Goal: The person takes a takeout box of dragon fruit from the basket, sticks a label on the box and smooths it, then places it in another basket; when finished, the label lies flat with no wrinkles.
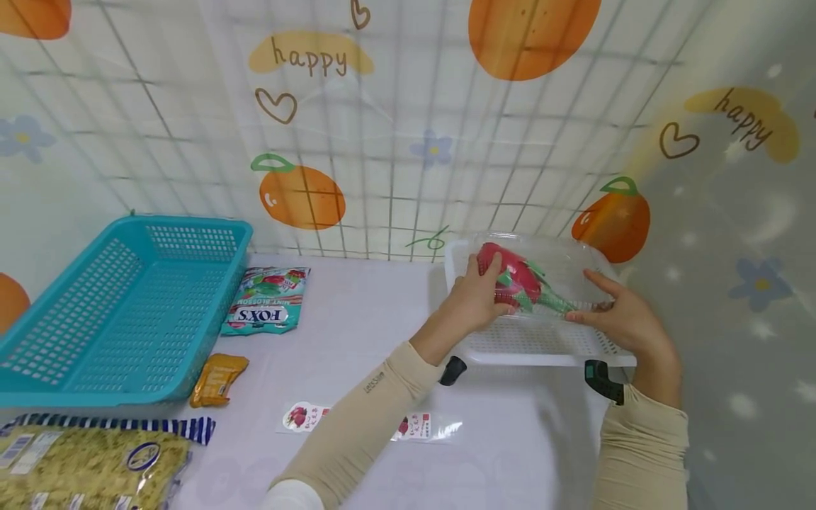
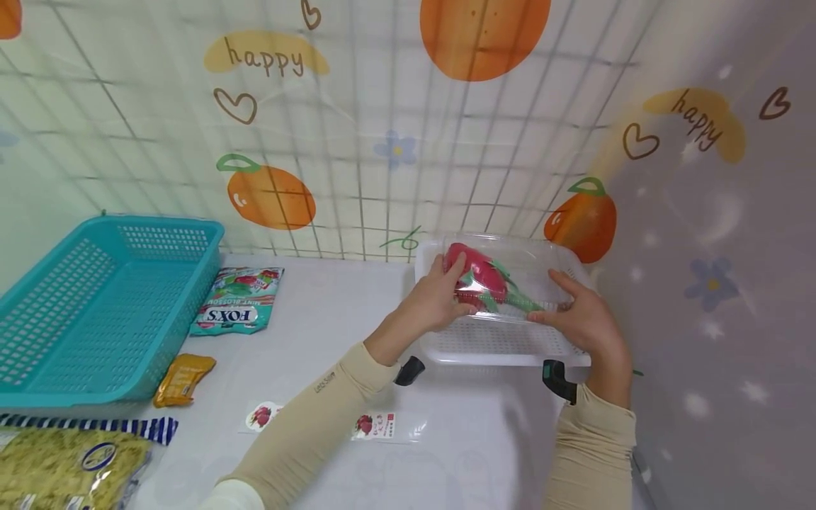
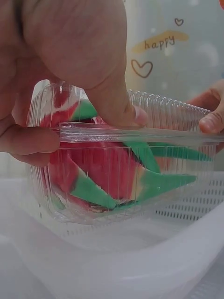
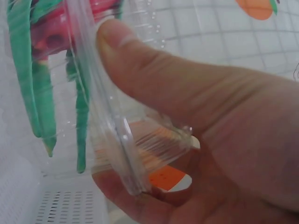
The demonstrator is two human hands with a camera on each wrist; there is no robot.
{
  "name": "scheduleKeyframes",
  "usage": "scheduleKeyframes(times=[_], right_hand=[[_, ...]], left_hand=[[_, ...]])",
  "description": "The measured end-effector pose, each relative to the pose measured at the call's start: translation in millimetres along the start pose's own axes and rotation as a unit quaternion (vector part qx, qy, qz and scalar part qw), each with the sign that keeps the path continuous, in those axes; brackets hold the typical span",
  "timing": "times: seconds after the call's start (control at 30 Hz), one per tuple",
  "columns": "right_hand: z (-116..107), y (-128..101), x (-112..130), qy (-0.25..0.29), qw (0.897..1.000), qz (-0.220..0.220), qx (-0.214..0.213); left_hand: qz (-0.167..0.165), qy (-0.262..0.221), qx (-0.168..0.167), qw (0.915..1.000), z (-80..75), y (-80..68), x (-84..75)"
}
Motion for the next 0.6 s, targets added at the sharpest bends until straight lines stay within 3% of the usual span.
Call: scheduleKeyframes(times=[0.3, 0.6], right_hand=[[-2.4, -11.4, 20.1, -0.007, 1.000, -0.005, -0.010], [4.9, -24.2, 49.5, -0.012, 0.999, -0.031, -0.036]], left_hand=[[-0.005, -0.012, -0.018, 0.9998, -12.6, -16.9, 3.8], [0.024, -0.014, -0.051, 0.9983, -32.9, -43.6, 19.7]])
Point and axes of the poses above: each hand's wrist, its own y-axis towards the middle knuckle, its own z-axis out of the palm, x = y × z, the point moved 6 cm from there along y, towards the middle knuckle, and after that the axes turned 5 degrees about z, right-handed, at the moved point
